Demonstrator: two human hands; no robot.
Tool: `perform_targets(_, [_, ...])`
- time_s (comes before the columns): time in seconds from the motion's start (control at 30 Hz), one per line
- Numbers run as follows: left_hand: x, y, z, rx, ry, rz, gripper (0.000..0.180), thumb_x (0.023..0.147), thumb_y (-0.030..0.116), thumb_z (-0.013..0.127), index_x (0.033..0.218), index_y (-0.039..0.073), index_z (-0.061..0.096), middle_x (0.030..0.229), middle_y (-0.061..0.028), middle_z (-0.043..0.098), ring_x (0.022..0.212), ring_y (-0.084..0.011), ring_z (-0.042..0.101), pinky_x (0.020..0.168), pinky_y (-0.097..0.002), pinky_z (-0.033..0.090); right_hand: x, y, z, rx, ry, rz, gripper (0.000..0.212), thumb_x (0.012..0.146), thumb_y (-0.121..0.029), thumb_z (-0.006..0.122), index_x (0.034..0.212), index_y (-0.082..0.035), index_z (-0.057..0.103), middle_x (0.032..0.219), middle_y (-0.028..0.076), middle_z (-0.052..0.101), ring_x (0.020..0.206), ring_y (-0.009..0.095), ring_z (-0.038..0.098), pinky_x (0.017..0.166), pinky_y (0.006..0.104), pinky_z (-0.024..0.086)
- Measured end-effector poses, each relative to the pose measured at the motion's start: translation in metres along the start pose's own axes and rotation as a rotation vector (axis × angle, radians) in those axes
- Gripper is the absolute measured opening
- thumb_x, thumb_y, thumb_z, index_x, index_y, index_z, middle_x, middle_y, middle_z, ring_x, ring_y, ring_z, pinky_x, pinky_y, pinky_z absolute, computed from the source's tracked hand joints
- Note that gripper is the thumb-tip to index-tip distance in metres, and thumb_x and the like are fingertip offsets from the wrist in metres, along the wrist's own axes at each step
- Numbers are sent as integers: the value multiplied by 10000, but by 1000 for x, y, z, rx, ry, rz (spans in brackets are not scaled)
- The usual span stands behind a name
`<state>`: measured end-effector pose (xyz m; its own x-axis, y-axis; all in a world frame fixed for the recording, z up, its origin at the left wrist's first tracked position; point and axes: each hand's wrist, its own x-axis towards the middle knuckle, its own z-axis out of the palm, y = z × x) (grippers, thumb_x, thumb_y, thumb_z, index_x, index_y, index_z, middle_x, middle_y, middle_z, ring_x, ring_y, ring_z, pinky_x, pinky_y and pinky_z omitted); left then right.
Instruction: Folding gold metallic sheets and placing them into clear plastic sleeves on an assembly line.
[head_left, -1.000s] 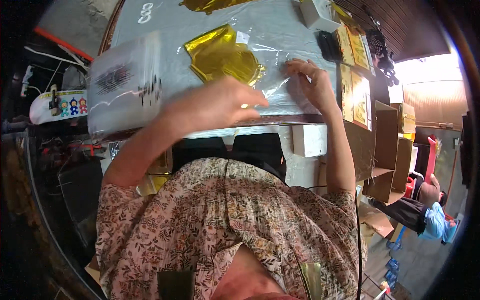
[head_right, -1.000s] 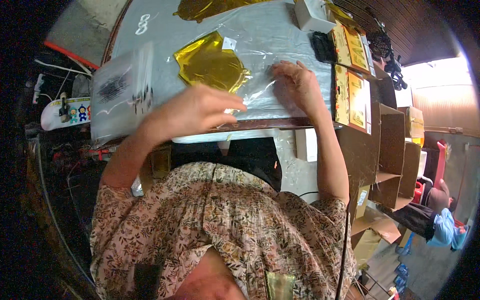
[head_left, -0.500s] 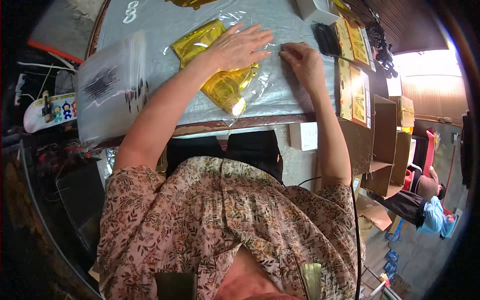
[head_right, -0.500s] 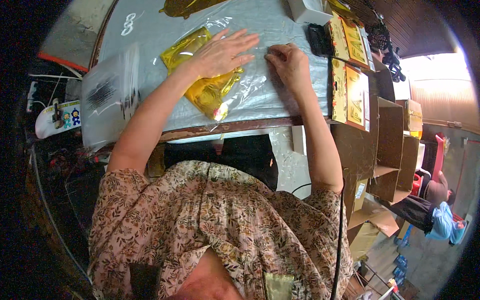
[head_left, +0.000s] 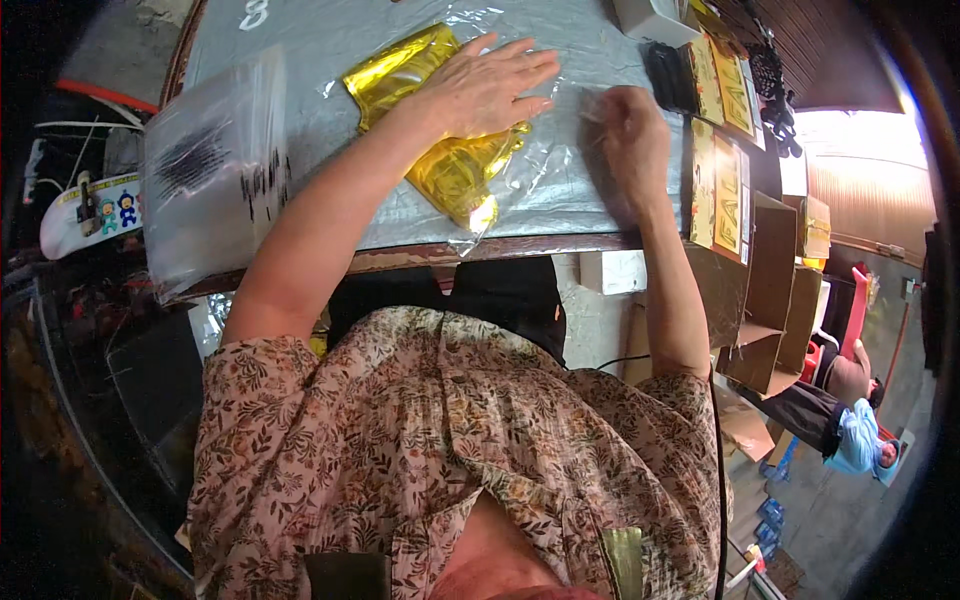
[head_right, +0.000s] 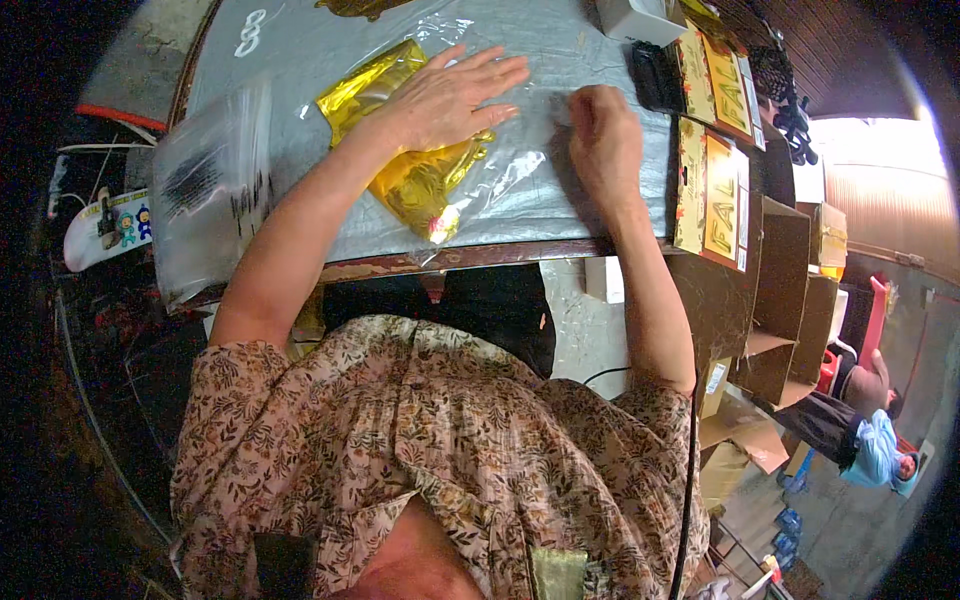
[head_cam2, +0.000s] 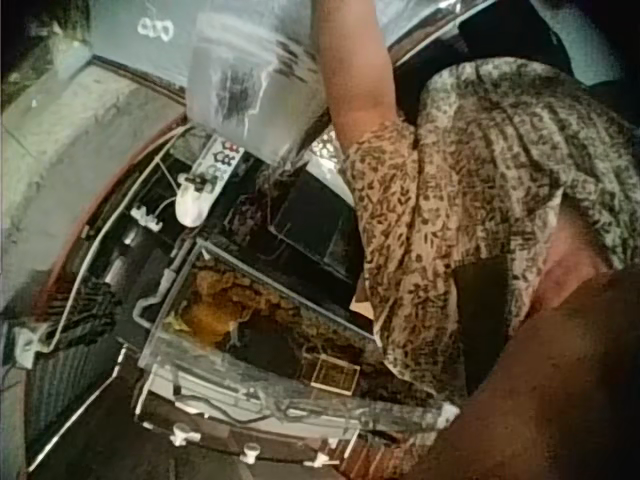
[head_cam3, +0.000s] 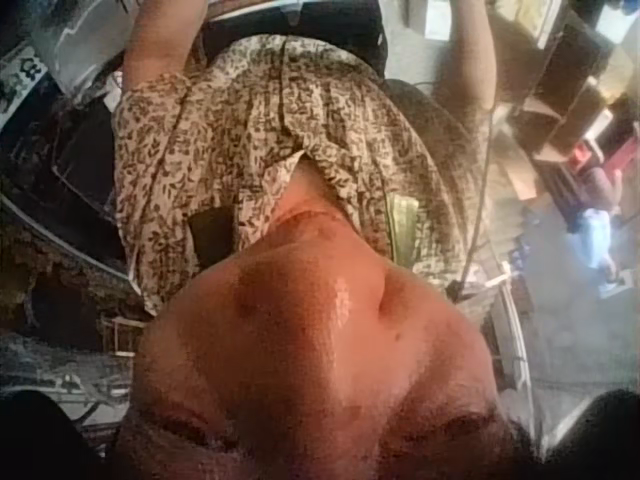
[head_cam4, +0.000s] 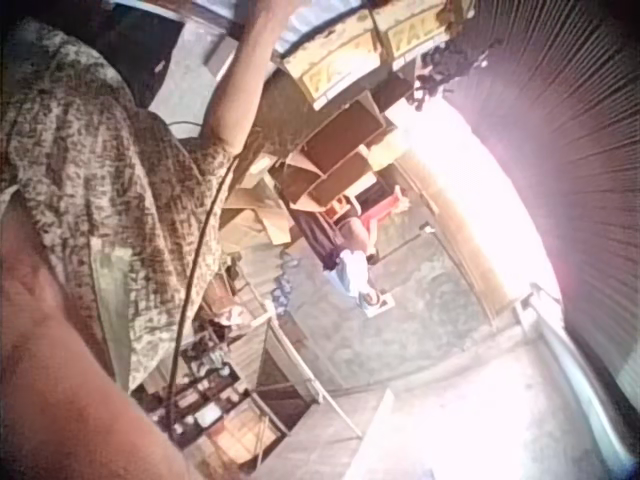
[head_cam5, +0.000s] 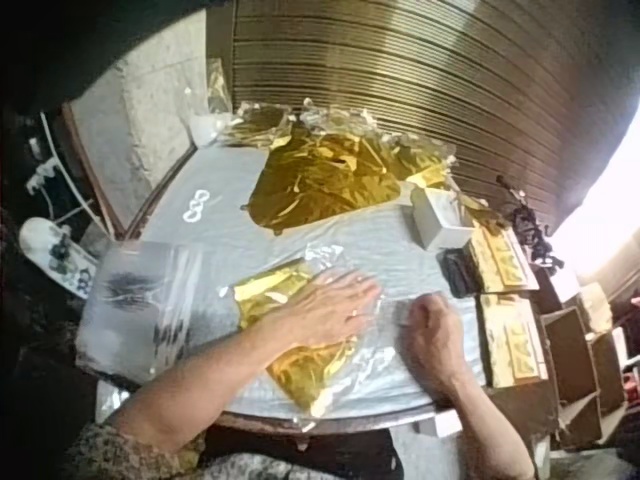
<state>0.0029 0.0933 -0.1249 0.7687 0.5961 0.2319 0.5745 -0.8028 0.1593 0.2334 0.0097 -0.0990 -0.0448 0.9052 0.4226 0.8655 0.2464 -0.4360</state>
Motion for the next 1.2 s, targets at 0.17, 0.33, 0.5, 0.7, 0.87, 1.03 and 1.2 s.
perform_targets(0.17, [-2,-1,-1,-16,-3,-16,589,1058,523,368,1561,217,384,1632,10,340,1513,-219,285,1263,-476,159,-2,-16,-18,-64,-44,184,265,916,-234,731,1038,1,727,913,131,739,790,210,701,722,312,532])
perform_targets(0.33, [-1,-1,2,-75,62,5,554,1064,513,361,1556,260,393,1619,3,367,1501,-234,314,1257,-488,169,-3,-18,-17,148,-114,372,219,887,-194,765,985,1,749,838,86,754,725,125,676,683,278,519])
perform_targets(0.5, [1,-3,1,-128,65,-3,527,1062,489,387,1529,253,443,1607,1,390,1495,-232,325,1248,-496,181,-3,-12,-17,283,-97,395,163,890,-146,745,953,4,750,864,96,755,777,107,658,731,274,511])
perform_targets(0.7, [51,-13,-18,-73,313,47,410,1034,399,501,1365,194,632,1410,-34,611,1289,-271,555,1089,-500,366,2,-14,-20,89,45,84,154,907,-117,704,982,11,743,879,123,732,821,190,674,776,308,513])
perform_targets(0.87, [86,-27,-23,-621,-133,17,357,898,410,635,1063,123,770,937,-11,771,949,-237,693,937,-385,466,16,-8,-16,107,76,97,143,903,-88,700,1011,-12,754,883,127,729,821,196,683,785,306,517])
perform_targets(1.03, [87,-35,-22,-938,-218,-173,335,889,355,676,1009,58,772,866,-8,743,792,-140,663,774,-302,501,31,9,-11,63,67,23,135,864,-51,724,993,-41,765,908,96,735,851,184,684,844,318,500])
perform_targets(1.2, [84,-40,-28,-1178,-194,-419,229,883,273,722,911,50,770,775,1,695,647,-27,580,586,-186,438,40,2,-10,-143,203,-245,125,833,-62,732,942,-120,754,998,4,734,964,209,642,981,372,383])
